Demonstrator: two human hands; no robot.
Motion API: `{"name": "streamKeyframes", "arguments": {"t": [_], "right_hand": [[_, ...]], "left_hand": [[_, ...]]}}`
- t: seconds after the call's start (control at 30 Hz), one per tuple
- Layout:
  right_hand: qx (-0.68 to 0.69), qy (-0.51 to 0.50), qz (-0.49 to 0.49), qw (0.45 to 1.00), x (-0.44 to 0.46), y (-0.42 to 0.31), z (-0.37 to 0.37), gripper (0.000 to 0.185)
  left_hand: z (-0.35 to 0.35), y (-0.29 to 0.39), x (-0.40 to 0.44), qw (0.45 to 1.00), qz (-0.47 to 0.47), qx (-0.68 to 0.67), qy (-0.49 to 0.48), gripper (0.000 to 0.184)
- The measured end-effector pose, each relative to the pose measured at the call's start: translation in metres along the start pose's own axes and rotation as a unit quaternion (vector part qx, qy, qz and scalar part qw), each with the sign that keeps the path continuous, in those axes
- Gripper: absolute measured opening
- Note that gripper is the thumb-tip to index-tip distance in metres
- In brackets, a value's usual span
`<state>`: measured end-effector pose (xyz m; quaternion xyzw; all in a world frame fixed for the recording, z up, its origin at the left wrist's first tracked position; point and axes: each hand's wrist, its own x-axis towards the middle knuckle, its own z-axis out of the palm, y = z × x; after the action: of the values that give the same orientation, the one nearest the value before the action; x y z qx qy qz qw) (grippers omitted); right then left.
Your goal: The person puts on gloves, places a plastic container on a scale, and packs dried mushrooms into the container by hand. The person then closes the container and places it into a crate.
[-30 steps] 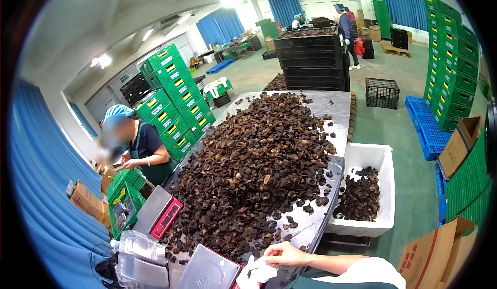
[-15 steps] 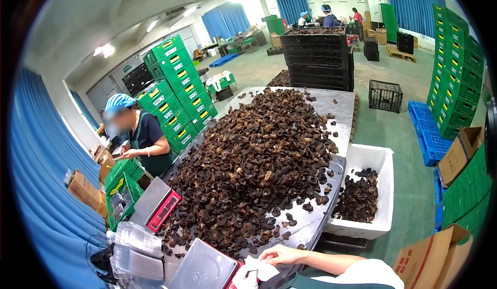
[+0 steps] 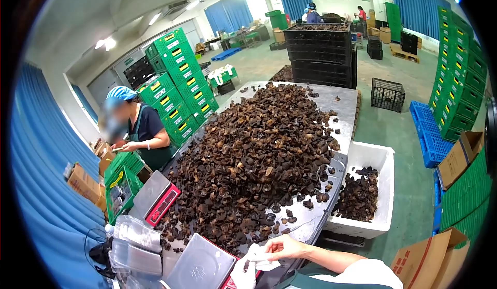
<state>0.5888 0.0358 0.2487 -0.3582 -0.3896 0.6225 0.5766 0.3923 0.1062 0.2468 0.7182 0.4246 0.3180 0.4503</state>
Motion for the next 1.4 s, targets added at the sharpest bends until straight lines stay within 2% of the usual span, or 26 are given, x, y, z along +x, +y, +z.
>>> {"name": "streamKeyframes", "arguments": {"t": [0.1,0.13,0.23,0.27,0.3,0.33,0.37,0.4,0.43,0.47,0.5,0.53,0.6,0.67,0.7,0.77,0.83,0.87,0.97,1.03,1.1,1.13,1.27,1.3,1.37,1.4], "right_hand": [[-0.049,-0.060,0.006,0.997,-0.003,-0.005,0.002,0.024],[-0.037,-0.103,-0.003,0.994,-0.003,-0.002,0.001,0.023],[-0.116,-0.190,0.047,0.974,-0.002,-0.007,0.001,0.022],[-0.116,-0.191,0.047,0.974,-0.002,-0.007,0.000,0.022],[-0.144,-0.179,0.059,0.972,0.000,-0.005,-0.001,0.023],[-0.171,-0.167,0.072,0.968,0.002,-0.004,-0.001,0.024],[-0.197,-0.105,0.077,0.972,0.002,-0.003,0.000,0.024],[-0.214,-0.037,0.054,0.975,0.004,0.003,-0.001,0.024],[-0.229,0.032,0.031,0.972,0.007,0.009,-0.001,0.024],[-0.266,0.082,0.014,0.960,0.006,0.001,0.002,0.024],[-0.243,0.114,-0.005,0.963,0.011,0.016,-0.004,0.026],[-0.225,0.124,-0.003,0.966,0.011,0.013,-0.002,0.028],[-0.208,0.133,-0.002,0.969,0.009,0.007,0.003,0.031],[-0.257,0.124,-0.001,0.959,0.008,0.004,0.007,0.034],[-0.241,0.099,-0.060,0.964,0.007,0.014,0.004,0.038],[-0.295,0.055,-0.091,0.950,0.006,0.013,0.005,0.041],[-0.307,0.022,-0.121,0.944,0.005,0.016,0.008,0.042],[-0.291,0.015,-0.096,0.952,0.003,0.014,0.011,0.041],[-0.254,0.007,-0.054,0.966,0.000,0.006,0.019,0.039],[-0.234,0.006,-0.038,0.971,0.001,0.006,0.019,0.037],[-0.256,-0.013,-0.011,0.967,0.002,0.009,0.016,0.034],[-0.243,-0.011,-0.011,0.970,0.002,0.011,0.015,0.032],[-0.211,-0.058,0.025,0.976,0.000,0.001,0.014,0.033],[-0.214,-0.100,0.013,0.972,-0.001,-0.002,0.015,0.032],[-0.203,-0.163,0.029,0.965,0.002,0.002,0.016,0.026],[-0.222,-0.155,0.012,0.963,0.001,0.002,0.019,0.027]], "left_hand": [[-0.002,0.021,-0.002,1.000,-0.006,0.021,0.021,0.023],[0.000,0.015,-0.002,0.999,-0.028,-0.038,0.027,0.021],[-0.006,0.007,0.002,0.988,-0.083,-0.129,0.023,0.019],[-0.006,0.010,0.002,0.981,-0.090,-0.164,0.041,0.017],[-0.008,0.014,0.002,0.981,-0.089,-0.164,0.043,0.017],[-0.013,0.029,0.002,0.997,0.022,-0.059,0.046,0.016],[-0.017,0.037,0.002,0.989,0.133,0.046,0.048,0.016],[-0.021,0.033,0.003,0.972,0.213,0.086,0.049,0.019],[-0.019,0.027,0.003,0.972,0.212,0.087,0.049,0.019],[-0.016,0.021,0.002,0.989,0.136,0.021,0.055,0.017],[-0.012,0.016,0.001,0.995,0.059,-0.045,0.061,0.016],[-0.010,0.041,-0.003,0.997,0.037,-0.062,0.038,0.017],[-0.008,0.031,-0.007,0.998,0.057,-0.032,0.018,0.019],[-0.005,0.034,-0.008,0.994,0.105,0.016,-0.020,0.020],[-0.004,0.035,-0.008,0.988,0.141,0.061,-0.022,0.020],[0.000,0.032,-0.008,0.982,0.182,0.051,-0.005,0.022],[0.005,0.027,-0.009,0.989,0.149,-0.003,0.018,0.023],[0.006,0.025,-0.010,0.991,0.115,-0.057,0.040,0.024],[0.003,0.019,-0.011,0.995,0.068,-0.060,0.035,0.027],[0.001,0.006,-0.009,0.993,0.087,-0.074,0.038,0.031],[-0.003,-0.004,-0.008,0.997,0.072,-0.028,0.024,0.047],[-0.009,0.037,-0.009,0.989,0.142,0.049,0.012,0.020],[-0.012,0.022,-0.002,0.981,0.175,0.064,0.057,0.021],[-0.012,0.021,-0.001,0.980,0.177,0.063,0.059,0.021],[-0.009,0.018,0.001,0.984,0.164,0.054,0.050,0.018],[-0.005,0.015,-0.001,0.988,0.148,0.019,0.039,0.017]]}}
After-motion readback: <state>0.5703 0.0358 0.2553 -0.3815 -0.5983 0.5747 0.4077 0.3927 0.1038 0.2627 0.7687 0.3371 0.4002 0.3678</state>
